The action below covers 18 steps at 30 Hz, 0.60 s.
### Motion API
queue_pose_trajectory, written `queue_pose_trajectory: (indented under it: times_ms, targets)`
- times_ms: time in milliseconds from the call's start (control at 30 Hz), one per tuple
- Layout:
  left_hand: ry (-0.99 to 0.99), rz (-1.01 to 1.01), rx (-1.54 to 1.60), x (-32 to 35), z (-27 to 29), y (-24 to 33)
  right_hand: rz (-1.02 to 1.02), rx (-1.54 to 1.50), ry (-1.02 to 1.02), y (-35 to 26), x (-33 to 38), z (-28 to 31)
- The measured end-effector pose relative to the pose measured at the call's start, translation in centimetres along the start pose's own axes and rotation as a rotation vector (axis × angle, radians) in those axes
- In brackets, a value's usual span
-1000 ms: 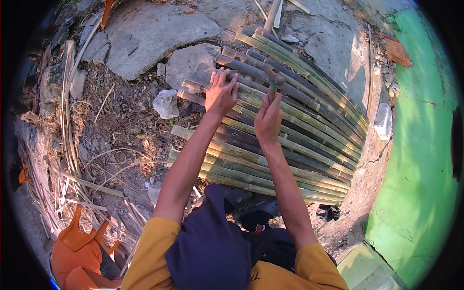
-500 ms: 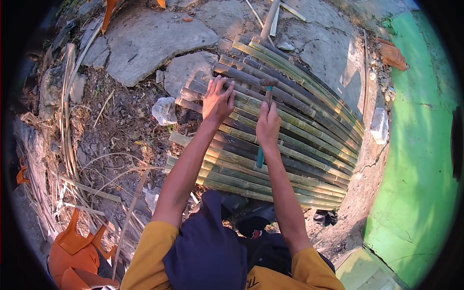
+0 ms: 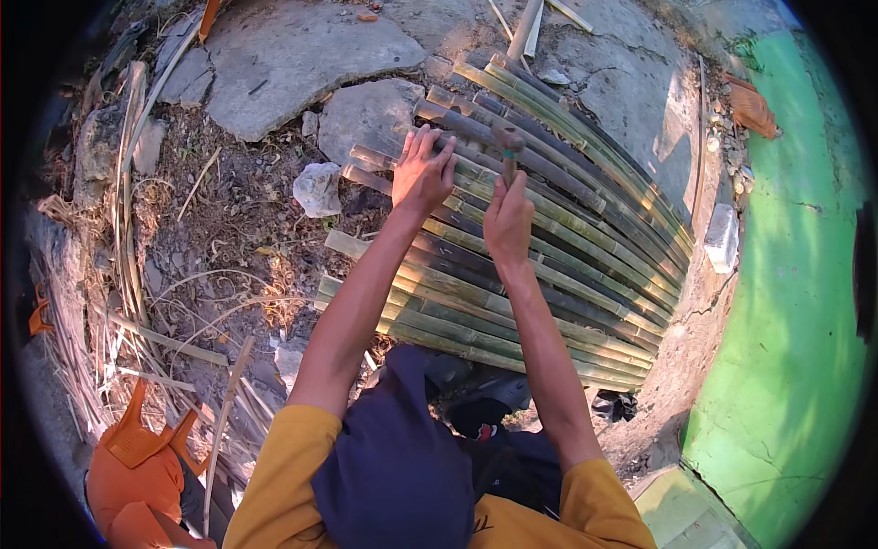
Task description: The person aligns bamboo strips into a parallel mat and hammers small nails into the ends to secure them.
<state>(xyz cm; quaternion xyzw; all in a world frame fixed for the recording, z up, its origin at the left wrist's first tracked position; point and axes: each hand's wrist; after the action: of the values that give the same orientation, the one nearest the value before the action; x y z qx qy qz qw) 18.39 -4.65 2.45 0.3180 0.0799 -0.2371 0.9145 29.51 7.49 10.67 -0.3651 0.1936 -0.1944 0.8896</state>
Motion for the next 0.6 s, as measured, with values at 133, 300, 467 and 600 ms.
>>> queue_pose_trajectory:
  times_ms: [133,300,467,600]
  targets:
    - [-0.013,-0.009,0.031,0.5,-0.1,-0.1,-0.175,0.101,-0.196,2.6,0.6,-0.8]
    - [-0.006,-0.006,0.024,0.2,0.1,-0.1,-0.262,-0.124,-0.065,3.8,1.1,1.2]
    - [-0.005,-0.006,0.032,0.3,0.1,-0.1,-0.886,-1.061,-0.027,3.5,-0.2,3.7]
    - [0.004,-0.011,0.023,0.1,0.3,-0.1,-0.790,-1.015,0.036,2.6,-0.2,3.5]
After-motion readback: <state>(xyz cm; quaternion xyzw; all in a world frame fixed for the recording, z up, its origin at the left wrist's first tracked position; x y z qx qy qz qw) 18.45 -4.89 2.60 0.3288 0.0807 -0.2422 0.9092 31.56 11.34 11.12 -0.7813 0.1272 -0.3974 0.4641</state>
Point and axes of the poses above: each hand's wrist, its own x-axis away from the middle knuckle, its own z-axis out of the back of the hand, y = z × x, and after that the axes turned 5 degrees about z, right-handed
